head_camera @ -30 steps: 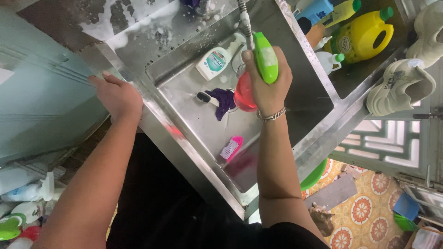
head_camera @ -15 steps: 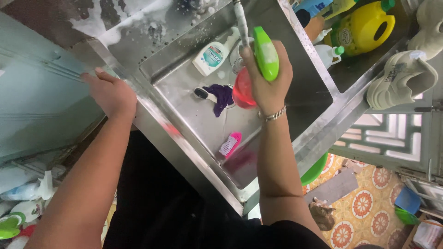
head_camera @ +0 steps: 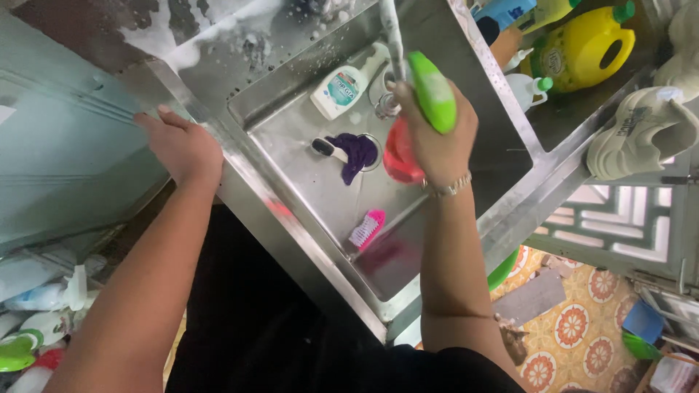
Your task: Cleaning a stainless steel sink and the surrounding wall area using a spray bottle and a brush.
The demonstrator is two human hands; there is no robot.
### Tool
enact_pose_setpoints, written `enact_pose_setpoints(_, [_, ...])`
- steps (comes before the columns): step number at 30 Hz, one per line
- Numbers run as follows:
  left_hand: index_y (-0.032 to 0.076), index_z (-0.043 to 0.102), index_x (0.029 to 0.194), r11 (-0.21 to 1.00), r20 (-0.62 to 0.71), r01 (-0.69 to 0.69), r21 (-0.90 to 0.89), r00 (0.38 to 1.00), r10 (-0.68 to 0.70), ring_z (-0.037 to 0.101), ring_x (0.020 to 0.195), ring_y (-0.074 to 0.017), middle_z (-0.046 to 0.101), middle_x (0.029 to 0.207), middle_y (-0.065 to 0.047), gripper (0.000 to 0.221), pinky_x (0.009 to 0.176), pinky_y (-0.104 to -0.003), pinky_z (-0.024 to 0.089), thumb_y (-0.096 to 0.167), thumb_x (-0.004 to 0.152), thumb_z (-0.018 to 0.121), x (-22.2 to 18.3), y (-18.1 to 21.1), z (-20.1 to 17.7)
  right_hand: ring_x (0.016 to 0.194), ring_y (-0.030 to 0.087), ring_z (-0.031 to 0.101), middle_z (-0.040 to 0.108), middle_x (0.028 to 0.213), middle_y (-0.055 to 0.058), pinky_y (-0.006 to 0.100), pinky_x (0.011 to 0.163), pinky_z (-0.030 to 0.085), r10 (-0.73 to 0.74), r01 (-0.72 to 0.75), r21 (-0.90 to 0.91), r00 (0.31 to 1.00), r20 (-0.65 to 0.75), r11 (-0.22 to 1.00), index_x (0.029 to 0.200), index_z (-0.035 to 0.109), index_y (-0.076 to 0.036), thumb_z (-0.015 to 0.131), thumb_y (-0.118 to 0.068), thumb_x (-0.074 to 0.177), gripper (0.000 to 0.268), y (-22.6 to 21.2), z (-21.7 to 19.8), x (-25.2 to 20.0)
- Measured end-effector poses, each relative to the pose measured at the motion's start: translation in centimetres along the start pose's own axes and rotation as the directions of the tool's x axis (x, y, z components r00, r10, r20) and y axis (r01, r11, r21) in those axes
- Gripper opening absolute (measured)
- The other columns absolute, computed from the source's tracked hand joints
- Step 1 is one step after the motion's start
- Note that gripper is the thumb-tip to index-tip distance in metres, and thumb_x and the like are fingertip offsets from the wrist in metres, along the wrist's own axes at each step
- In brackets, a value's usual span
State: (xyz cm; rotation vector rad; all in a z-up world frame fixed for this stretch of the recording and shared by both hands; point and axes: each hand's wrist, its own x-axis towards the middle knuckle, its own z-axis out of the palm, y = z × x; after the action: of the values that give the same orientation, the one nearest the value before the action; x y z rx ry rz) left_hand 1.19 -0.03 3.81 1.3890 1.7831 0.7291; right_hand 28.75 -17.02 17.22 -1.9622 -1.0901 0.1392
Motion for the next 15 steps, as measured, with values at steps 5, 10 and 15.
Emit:
enact_pose_setpoints(5, [-0.019,0.021,0.149,0.984,-0.038,-0.177,-0.037,0.984,0.176,0.061,0.130,-0.0462,0.046,0.143,-0.042,0.050,0.105,-0.051,0.053,0.021,0.121,0.030,1.4,-3.9,1.1,0.071,0.012,0.070,0.074,0.082,0.005,0.028,0.065,0.056,0.463,-0.310,0.539,0.869,-0.173,0.783,0.101,0.069,-0.002,0.080,-0.021,0.096,0.021,8.6,0.6,-3.6])
enact_pose_setpoints(10, [-0.012,0.029,0.144,0.991,0.086,0.136,-0.001,0.987,-0.136,0.063,0.127,-0.0381,0.052,0.139,-0.034,0.050,0.099,-0.048,0.054,0.025,0.111,0.025,-1.7,4.3,-1.7,0.069,0.009,0.059,0.063,0.088,0.003,0.027,0.059,0.050,0.552,-0.318,0.578,0.783,-0.287,0.752,0.109,0.065,-0.003,0.083,-0.011,0.094,0.025,25.1,5.7,-6.9])
enact_pose_setpoints(15, [-0.020,0.009,0.151,0.991,-0.044,-0.124,-0.043,0.992,0.122,0.046,0.138,-0.0484,0.034,0.148,-0.044,0.059,0.113,-0.050,0.044,0.023,0.118,0.029,2.4,-5.4,1.6,0.074,0.011,0.062,0.067,0.091,0.003,0.029,0.066,0.053,0.649,-0.454,0.481,0.648,-0.398,0.750,0.114,0.065,-0.003,0.085,-0.014,0.089,0.034,30.1,8.9,-8.7])
